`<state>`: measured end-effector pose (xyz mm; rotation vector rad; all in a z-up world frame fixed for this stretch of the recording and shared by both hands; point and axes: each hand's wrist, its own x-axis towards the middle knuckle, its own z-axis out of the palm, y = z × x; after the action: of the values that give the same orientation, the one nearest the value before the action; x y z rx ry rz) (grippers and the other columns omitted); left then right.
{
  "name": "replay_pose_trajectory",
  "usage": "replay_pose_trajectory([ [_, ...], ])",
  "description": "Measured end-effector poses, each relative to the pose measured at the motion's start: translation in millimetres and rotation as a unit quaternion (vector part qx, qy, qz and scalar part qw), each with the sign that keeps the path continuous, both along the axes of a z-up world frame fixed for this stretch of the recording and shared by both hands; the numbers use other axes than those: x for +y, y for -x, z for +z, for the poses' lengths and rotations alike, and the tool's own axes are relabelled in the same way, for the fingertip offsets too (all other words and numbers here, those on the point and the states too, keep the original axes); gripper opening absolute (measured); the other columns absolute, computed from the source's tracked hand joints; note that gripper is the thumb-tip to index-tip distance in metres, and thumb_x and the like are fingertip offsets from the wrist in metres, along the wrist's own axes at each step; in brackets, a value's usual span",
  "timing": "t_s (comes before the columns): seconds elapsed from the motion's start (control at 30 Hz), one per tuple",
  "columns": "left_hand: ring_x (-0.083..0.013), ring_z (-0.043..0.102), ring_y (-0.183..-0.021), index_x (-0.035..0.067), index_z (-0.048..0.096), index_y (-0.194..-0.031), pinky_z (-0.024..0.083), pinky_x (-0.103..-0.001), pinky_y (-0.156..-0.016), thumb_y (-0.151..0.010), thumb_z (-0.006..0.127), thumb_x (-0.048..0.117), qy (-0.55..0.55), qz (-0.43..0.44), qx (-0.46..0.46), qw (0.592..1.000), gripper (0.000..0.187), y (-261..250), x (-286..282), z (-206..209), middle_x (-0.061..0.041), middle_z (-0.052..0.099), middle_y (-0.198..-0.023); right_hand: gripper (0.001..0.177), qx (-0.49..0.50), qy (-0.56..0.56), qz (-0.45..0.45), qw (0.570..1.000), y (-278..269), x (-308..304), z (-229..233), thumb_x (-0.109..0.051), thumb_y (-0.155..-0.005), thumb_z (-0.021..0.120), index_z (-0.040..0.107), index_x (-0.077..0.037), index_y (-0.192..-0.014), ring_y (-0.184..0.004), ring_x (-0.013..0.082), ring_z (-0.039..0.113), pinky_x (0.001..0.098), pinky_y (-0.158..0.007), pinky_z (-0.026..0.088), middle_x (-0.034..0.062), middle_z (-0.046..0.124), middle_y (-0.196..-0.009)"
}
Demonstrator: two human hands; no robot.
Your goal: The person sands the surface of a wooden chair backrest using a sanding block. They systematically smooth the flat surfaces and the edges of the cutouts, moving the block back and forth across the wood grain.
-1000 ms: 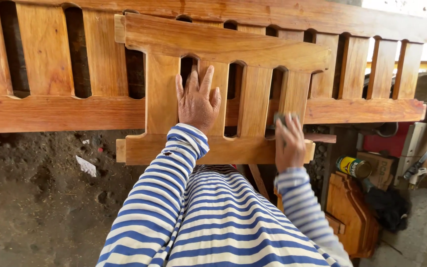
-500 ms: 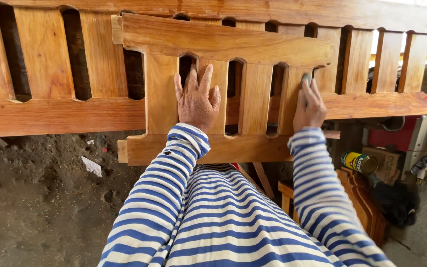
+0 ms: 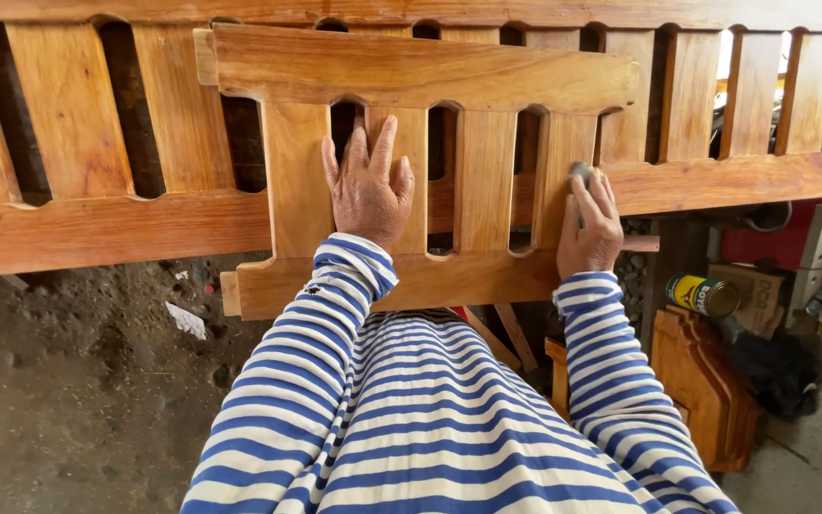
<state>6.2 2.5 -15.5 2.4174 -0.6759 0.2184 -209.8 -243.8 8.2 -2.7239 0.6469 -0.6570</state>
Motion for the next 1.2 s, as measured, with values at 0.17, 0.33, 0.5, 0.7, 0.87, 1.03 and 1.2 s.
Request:
replay_pose_trajectory([
  [0.17,-0.033,0.063,-0.127,0.023,0.055,-0.147,0.015,-0.054,-0.123,-0.095,0.064,0.032,-0.003,0.0,-0.003,1.0,0.054,3,3,-3,-0.021,0.057,-0.142,0.021,-0.061,-0.027,0.063,0.996,-37,128,59,-0.012,-0.101,0.066,0.077,-0.004,-0.117,-0.124,0.0442,0.06,0.0492,-0.101,0.053,0.023,0.067,-0.131],
  [0.33,-0.0329,0.065,-0.125,0.023,0.054,-0.148,0.016,-0.054,-0.122,-0.095,0.066,0.03,-0.011,-0.001,-0.014,1.0,0.055,-2,0,0,-0.021,0.056,-0.143,0.019,-0.001,-0.127,0.196,0.972,15,181,32,-0.023,-0.095,0.071,0.078,-0.02,-0.112,-0.13,0.0236,0.062,0.0378,-0.11,0.046,-0.0029,0.071,-0.133],
  [0.5,-0.0303,0.065,-0.126,0.023,0.055,-0.148,0.014,-0.053,-0.122,-0.096,0.065,0.031,-0.021,-0.006,-0.017,1.0,0.054,0,1,-5,-0.019,0.057,-0.144,0.015,0.001,-0.059,0.045,0.997,71,89,30,-0.007,-0.096,0.07,0.08,-0.012,-0.106,-0.122,0.0311,0.067,0.0393,-0.108,0.051,0.0076,0.075,-0.123],
  [0.7,-0.0333,0.058,-0.132,0.014,0.055,-0.146,0.012,-0.057,-0.124,-0.099,0.063,0.022,0.001,-0.032,0.024,0.999,0.048,2,2,26,-0.027,0.062,-0.134,0.018,0.0,-0.032,-0.004,0.999,81,93,39,0.008,-0.095,0.07,0.074,0.003,-0.111,-0.122,0.0416,0.066,0.0495,-0.115,0.048,0.0238,0.071,-0.123],
  [0.87,-0.0335,0.058,-0.132,0.013,0.055,-0.146,0.011,-0.057,-0.124,-0.101,0.061,0.022,-0.005,-0.033,0.025,0.999,0.047,3,3,28,-0.027,0.062,-0.134,0.025,0.01,-0.143,0.154,0.978,46,160,29,-0.001,-0.097,0.066,0.072,-0.002,-0.121,-0.131,0.0366,0.059,0.0489,-0.114,0.048,0.0131,0.068,-0.131],
  [1.03,-0.0328,0.058,-0.132,0.013,0.055,-0.146,0.012,-0.057,-0.124,-0.101,0.062,0.021,0.004,-0.035,0.02,0.999,0.046,2,0,29,-0.026,0.061,-0.135,0.02,0.018,-0.137,0.184,0.973,62,123,42,0.0,-0.093,0.072,0.075,-0.003,-0.113,-0.125,0.0332,0.064,0.0467,-0.113,0.049,0.0145,0.071,-0.125],
  [1.2,-0.0323,0.059,-0.131,0.012,0.055,-0.146,0.011,-0.056,-0.124,-0.101,0.062,0.021,0.007,-0.04,0.02,0.999,0.046,2,3,29,-0.025,0.062,-0.132,0.017,-0.013,-0.067,-0.037,0.997,116,69,30,0.001,-0.104,0.063,0.073,0.005,-0.117,-0.125,0.0395,0.065,0.0479,-0.11,0.053,0.0231,0.07,-0.125],
])
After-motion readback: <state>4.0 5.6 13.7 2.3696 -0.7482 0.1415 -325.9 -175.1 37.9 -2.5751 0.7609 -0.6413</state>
